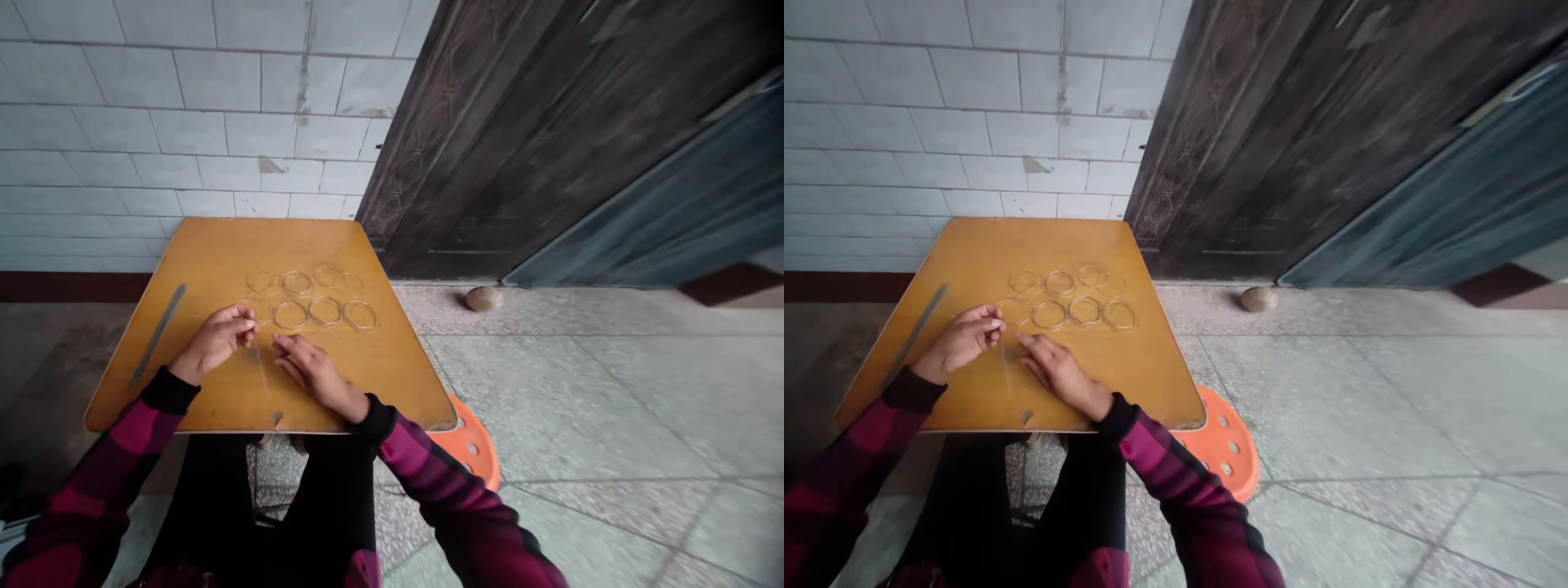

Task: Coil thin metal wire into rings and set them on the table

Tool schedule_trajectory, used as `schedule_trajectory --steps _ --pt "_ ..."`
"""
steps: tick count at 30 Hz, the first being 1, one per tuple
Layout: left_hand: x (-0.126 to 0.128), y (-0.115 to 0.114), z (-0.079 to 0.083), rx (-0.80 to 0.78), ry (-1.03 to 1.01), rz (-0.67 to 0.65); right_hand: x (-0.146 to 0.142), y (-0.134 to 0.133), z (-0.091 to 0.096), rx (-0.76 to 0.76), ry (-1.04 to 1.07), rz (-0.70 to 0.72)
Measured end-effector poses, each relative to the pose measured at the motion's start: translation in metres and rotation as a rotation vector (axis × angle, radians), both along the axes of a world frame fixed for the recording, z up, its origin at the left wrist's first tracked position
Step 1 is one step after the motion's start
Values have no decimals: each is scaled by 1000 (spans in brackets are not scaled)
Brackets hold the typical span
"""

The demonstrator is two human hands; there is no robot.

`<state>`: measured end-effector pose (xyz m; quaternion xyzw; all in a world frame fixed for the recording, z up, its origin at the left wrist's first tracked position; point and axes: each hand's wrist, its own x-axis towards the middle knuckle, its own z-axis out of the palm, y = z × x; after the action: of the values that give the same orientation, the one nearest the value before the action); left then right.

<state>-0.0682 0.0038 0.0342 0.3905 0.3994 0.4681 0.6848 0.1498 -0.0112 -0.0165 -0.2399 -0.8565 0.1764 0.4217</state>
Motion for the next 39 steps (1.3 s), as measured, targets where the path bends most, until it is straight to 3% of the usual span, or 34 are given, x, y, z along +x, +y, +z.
schedule_trajectory --steps 6,10,14,17,22,24,27,31,39 --pt "38 10 -19 -79 -271 -47 18 16 11 229 -122 123" --pt "35 20 -22 -121 -309 -40 24 15 26 175 -143 201" --pt "22 34 -19 -130 -332 95 23 10 37 112 -208 270" --pt "16 35 -19 -88 -318 181 23 12 38 -52 -37 368" --pt "19 19 -23 -45 -351 154 24 23 25 -578 376 528" --pt "22 12 -27 -79 -402 100 25 27 17 -733 545 509" --pt "27 5 -34 -130 -386 23 26 29 6 -928 707 364" --pt "31 1 -41 -137 -296 -57 25 29 0 -1081 799 295" --pt "38 -1 -33 -61 -507 -200 13 21 11 -1309 933 553"
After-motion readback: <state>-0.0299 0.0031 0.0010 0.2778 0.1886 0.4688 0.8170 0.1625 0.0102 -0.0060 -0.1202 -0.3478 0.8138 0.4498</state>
